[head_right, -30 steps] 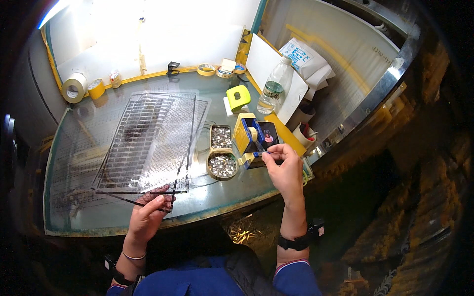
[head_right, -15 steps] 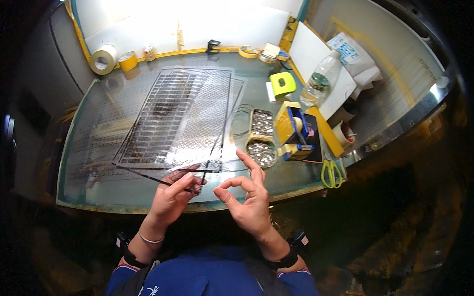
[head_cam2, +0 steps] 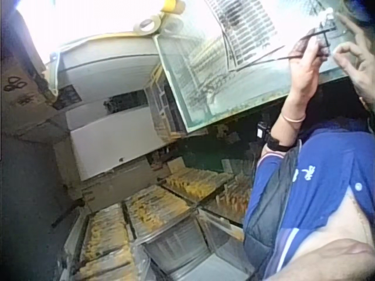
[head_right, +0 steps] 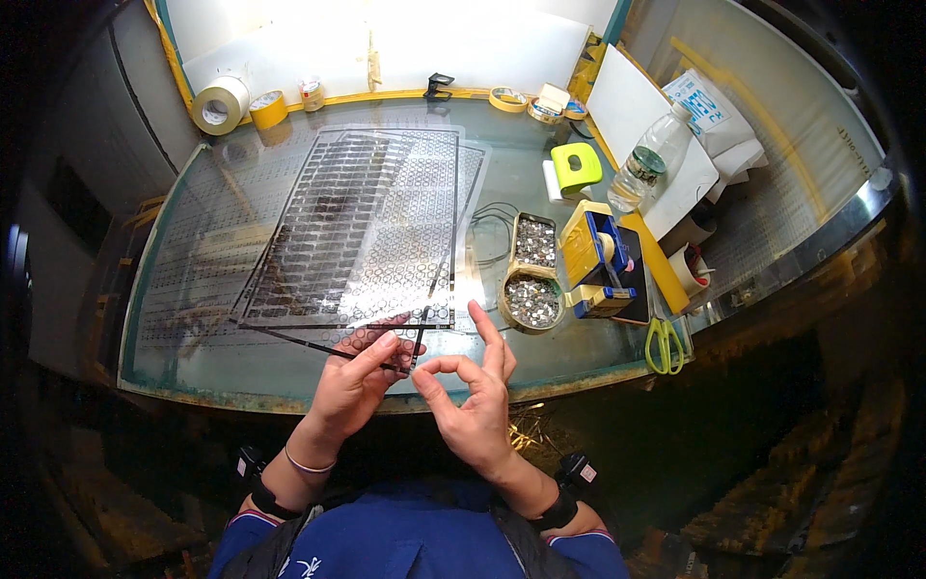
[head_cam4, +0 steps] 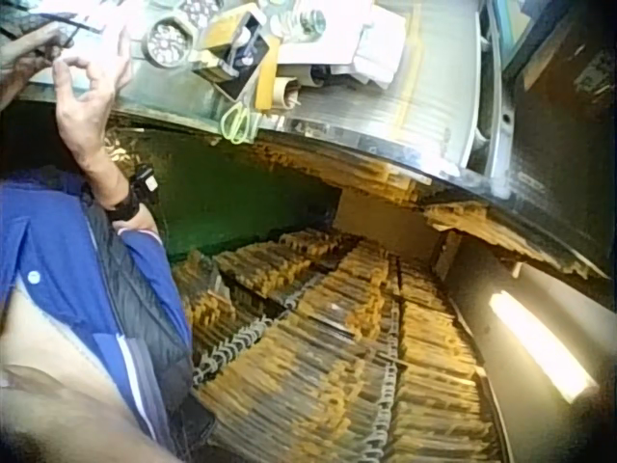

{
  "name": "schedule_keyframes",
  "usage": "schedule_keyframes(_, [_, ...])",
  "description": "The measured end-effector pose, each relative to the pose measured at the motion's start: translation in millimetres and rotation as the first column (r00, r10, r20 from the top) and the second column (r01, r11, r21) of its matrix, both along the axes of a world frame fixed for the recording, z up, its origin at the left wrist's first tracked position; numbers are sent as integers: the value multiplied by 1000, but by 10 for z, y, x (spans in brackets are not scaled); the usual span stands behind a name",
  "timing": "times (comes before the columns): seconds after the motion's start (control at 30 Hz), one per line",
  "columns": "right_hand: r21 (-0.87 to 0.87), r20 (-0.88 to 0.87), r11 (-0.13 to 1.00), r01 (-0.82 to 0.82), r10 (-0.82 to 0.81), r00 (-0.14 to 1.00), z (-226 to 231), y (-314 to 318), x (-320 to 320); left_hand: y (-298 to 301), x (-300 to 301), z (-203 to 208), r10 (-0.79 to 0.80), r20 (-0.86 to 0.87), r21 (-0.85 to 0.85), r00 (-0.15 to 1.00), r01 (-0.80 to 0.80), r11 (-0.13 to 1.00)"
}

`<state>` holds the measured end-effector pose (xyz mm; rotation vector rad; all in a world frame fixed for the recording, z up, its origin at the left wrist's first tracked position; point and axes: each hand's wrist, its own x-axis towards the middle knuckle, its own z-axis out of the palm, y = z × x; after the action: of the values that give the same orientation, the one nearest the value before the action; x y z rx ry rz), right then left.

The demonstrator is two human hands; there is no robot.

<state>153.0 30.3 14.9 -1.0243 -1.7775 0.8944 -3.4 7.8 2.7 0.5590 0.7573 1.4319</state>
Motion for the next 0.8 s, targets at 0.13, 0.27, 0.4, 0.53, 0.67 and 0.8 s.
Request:
schedule_keyframes(0.13, [-21,0,1000,15,-15,1000,-12,10,-17,2,-1,-13,3,3,3,1000,-3,1000])
schedule_keyframes(0.27, [117,150,992,43,-61,987,-11,-5,-73,18,-18,-50,-7,-12,-3,1000,7,1000])
schedule_keyframes(0.4, [88,-93,985,149,-141,986,-163,29,-63,17,-40,-68,2,-1,16,1000,-2,1000])
schedule_keyframes(0.53, [-556,-558,727,-403,32,829,-56,174,70,19,-50,-64,16,-9,52,1000,-15,999])
schedule_keyframes(0.67, [-594,-377,668,-448,261,889,-13,124,-63,9,13,20,11,27,77,1000,-13,997])
schedule_keyframes(0.8, [-607,-287,713,-351,215,933,-27,109,-94,4,44,-4,-10,49,91,999,5,996])
